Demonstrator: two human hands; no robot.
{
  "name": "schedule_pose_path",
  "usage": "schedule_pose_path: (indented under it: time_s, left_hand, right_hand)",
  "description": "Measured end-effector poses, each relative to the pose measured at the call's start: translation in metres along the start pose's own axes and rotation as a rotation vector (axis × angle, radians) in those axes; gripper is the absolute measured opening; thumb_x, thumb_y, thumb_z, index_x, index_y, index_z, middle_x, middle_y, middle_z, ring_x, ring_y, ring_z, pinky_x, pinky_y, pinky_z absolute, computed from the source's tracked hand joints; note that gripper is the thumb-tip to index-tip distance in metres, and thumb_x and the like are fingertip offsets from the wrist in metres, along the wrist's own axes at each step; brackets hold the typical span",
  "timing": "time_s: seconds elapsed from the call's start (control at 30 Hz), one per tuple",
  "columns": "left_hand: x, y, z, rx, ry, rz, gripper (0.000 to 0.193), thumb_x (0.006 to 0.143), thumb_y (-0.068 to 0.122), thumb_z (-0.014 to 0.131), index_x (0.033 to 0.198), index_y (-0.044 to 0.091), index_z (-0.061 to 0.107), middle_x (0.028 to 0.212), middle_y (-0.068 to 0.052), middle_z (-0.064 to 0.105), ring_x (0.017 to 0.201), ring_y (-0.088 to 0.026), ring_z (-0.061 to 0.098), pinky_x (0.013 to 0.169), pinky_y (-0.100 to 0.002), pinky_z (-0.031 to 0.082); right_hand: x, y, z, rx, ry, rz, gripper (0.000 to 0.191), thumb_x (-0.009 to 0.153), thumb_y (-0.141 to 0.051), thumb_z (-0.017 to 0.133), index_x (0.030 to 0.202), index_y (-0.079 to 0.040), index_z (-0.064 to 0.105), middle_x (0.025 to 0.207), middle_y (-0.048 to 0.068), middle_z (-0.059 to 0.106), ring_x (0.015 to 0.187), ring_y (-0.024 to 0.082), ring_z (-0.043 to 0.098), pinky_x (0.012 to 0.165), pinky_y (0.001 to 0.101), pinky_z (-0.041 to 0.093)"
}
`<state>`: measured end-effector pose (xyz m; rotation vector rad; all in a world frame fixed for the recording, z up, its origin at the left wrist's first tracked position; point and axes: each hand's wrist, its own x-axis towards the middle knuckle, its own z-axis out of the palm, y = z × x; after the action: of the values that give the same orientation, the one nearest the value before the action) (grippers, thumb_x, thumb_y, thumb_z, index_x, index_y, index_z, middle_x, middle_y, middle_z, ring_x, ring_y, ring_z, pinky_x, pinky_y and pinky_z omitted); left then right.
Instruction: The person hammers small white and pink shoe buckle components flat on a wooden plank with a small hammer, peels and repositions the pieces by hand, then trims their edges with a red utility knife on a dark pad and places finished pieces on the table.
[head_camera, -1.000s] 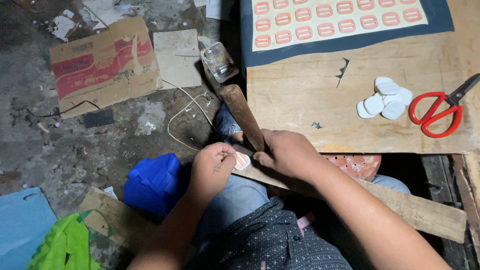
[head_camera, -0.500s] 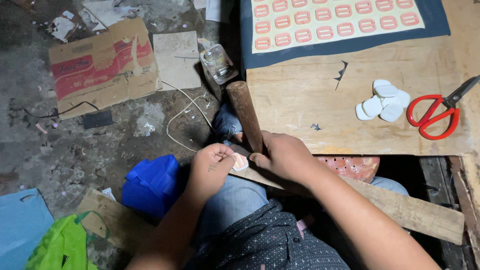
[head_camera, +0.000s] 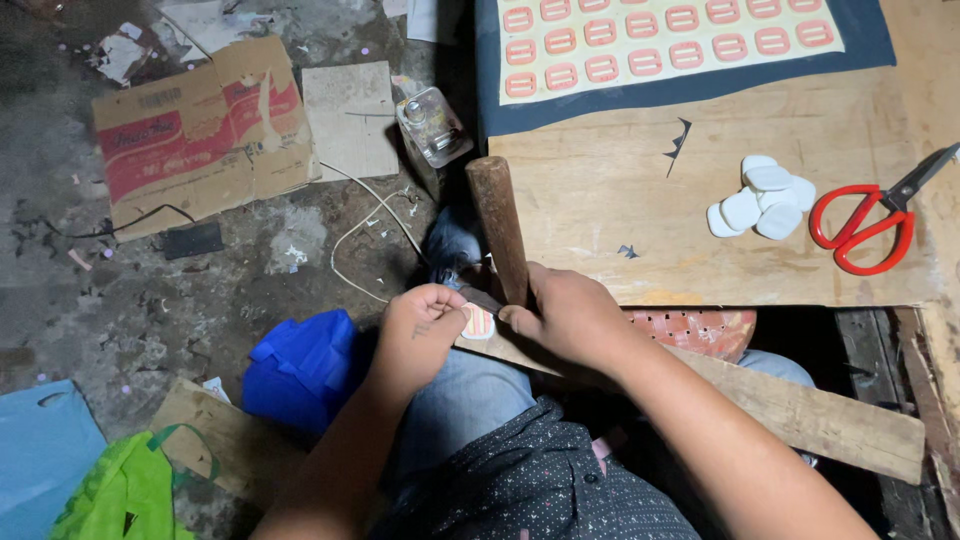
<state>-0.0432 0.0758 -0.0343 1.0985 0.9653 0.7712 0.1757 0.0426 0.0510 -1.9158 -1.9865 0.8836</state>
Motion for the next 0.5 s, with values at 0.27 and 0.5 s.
schedule_pose_path:
  time_s: [0.27, 0.5]
  left_hand:
    - [0.000, 0.006, 0.001, -0.026, 0.090, -0.079, 0.014, 0.087, -0.003, 0.068, 0.100, -0.007, 0.065, 0.089, -0.011, 0.074, 0.078, -0.012, 0.069, 0.073, -0.025, 0.055]
    - [0.004, 0.000, -0.011, -0.100, 0.043, -0.109, 0.024, 0.084, -0.004, 0.067, 0.107, -0.006, 0.062, 0.092, -0.012, 0.074, 0.082, -0.014, 0.071, 0.076, -0.027, 0.057]
  right_hand:
    - [-0.014, 0.006, 0.010, -0.004, 0.068, -0.038, 0.044, 0.084, -0.038, 0.071, 0.118, -0.011, 0.062, 0.091, 0.020, 0.073, 0.087, 0.043, 0.068, 0.075, 0.0531, 0.053]
    - [-0.016, 0.004, 0.013, 0.005, 0.100, -0.031, 0.045, 0.085, -0.038, 0.071, 0.120, -0.011, 0.061, 0.091, 0.021, 0.073, 0.088, 0.044, 0.068, 0.077, 0.0531, 0.053]
